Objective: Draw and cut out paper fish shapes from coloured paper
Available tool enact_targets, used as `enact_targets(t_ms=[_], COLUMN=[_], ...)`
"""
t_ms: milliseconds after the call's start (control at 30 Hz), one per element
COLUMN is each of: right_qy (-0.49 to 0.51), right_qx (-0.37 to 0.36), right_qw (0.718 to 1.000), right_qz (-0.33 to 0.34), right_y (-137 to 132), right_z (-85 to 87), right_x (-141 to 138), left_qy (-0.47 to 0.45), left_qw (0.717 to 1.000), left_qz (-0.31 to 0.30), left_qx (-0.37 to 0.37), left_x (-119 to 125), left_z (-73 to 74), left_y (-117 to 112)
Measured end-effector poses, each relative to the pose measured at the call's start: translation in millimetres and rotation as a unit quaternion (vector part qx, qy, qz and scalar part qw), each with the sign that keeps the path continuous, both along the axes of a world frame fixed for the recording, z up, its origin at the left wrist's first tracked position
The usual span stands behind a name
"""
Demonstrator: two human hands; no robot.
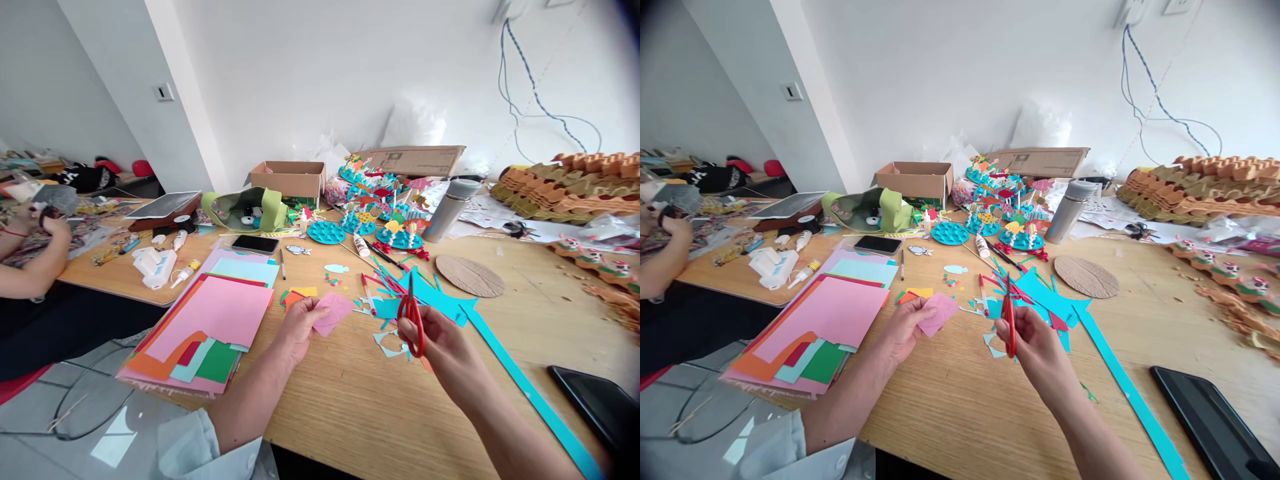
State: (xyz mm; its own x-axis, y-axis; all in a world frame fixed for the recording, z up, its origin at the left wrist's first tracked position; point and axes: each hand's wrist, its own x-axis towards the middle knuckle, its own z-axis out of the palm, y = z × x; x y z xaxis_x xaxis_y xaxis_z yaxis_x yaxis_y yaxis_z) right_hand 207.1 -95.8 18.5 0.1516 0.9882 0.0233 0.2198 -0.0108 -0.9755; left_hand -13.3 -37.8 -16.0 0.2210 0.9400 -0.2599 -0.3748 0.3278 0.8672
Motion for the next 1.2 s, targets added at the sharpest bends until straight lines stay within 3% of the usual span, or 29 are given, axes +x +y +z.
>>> enact_targets(t_ms=[133,267,467,667,800,1000,1200], right_qy=[0.056,0.087,0.113,0.088,0.083,0.095,0.096], right_qx=[0.007,0.027,0.033,0.017,0.027,0.026,-0.01], right_qw=[0.998,0.995,0.993,0.996,0.996,0.995,0.995], right_qz=[-0.003,0.041,0.026,0.005,-0.022,-0.032,-0.006], right_y=[35.7,37.7,28.8,33.8,36.8,39.7,35.7], right_z=[4.7,-11.0,-33.1,-34.9,-39.8,-45.2,-37.4], right_x=[-27.6,-42.5,-54.1,-46.1,-37.7,-28.6,-28.4], left_qy=[-0.03,-0.075,-0.113,-0.095,-0.069,0.006,-0.025], left_qw=[0.998,0.994,0.992,0.993,0.996,0.996,0.998], left_qz=[0.047,0.073,0.045,0.047,0.019,-0.07,-0.044], left_qx=[-0.006,0.004,-0.034,-0.056,-0.048,-0.048,-0.035], left_x=[6.0,21.9,43.7,43.3,41.7,38.5,34.1], left_z=[15.4,25.1,12.4,-3.0,-0.1,2.2,5.8], left_y=[2.8,8.4,14.4,14.6,11.6,8.1,10.7])
